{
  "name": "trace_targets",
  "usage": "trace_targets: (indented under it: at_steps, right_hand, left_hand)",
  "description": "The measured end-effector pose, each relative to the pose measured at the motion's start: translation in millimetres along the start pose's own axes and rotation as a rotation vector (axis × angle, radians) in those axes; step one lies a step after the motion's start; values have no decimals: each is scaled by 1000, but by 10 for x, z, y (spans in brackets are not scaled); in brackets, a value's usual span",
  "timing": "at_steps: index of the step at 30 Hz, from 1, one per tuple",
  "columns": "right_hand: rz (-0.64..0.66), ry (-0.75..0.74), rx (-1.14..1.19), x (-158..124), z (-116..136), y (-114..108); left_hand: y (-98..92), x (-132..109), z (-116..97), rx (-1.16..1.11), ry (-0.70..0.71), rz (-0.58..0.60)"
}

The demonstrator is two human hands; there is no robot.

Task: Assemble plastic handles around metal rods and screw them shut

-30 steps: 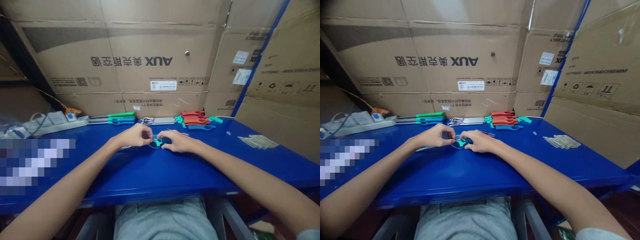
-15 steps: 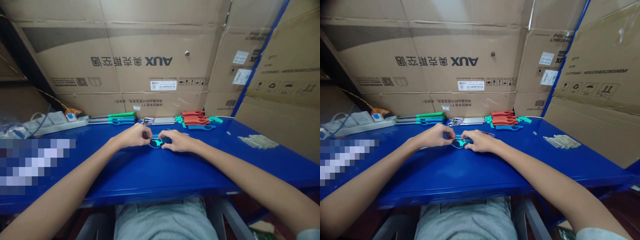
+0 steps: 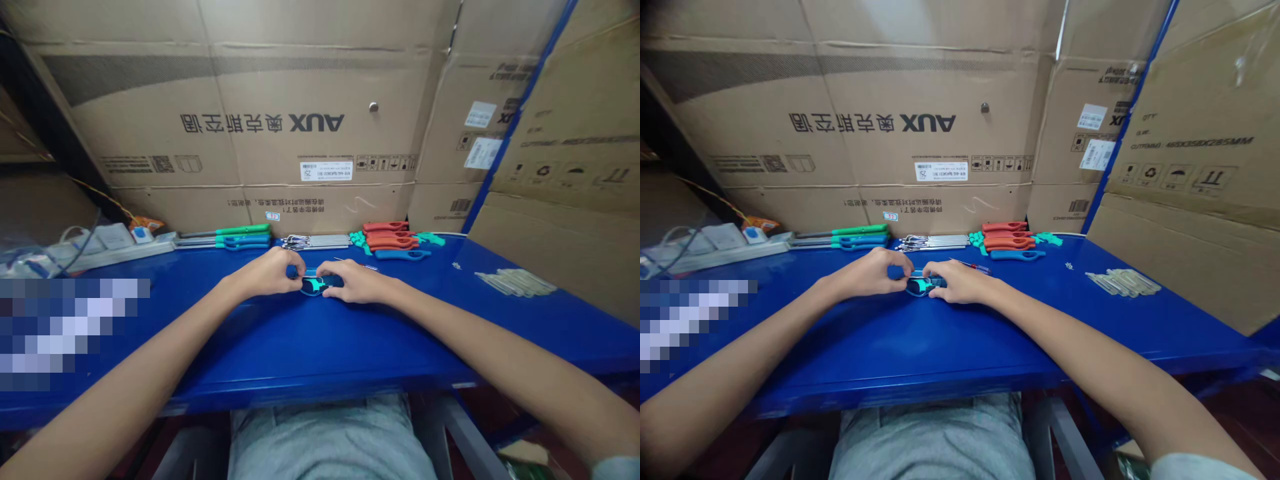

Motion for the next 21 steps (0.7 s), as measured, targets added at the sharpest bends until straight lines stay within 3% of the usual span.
trace_targets:
  at_steps: [10,21]
  right_hand:
    - [-19,-66,-5,2,14,9]
    - [-45,-90,-61,6,32,0]
  left_hand:
    - [21,-6,-4,35,-21,70]
    - [65,11,34,-107,-39,17]
Point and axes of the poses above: each hand's wrist, its own x-axis towards the middle knuckle, its own y-axis out of the palm, z = x × y, the point moved 5 cm from there along x, towards the middle knuckle, and after that the axes turned 1 degree about y, right-handed, at the moved point
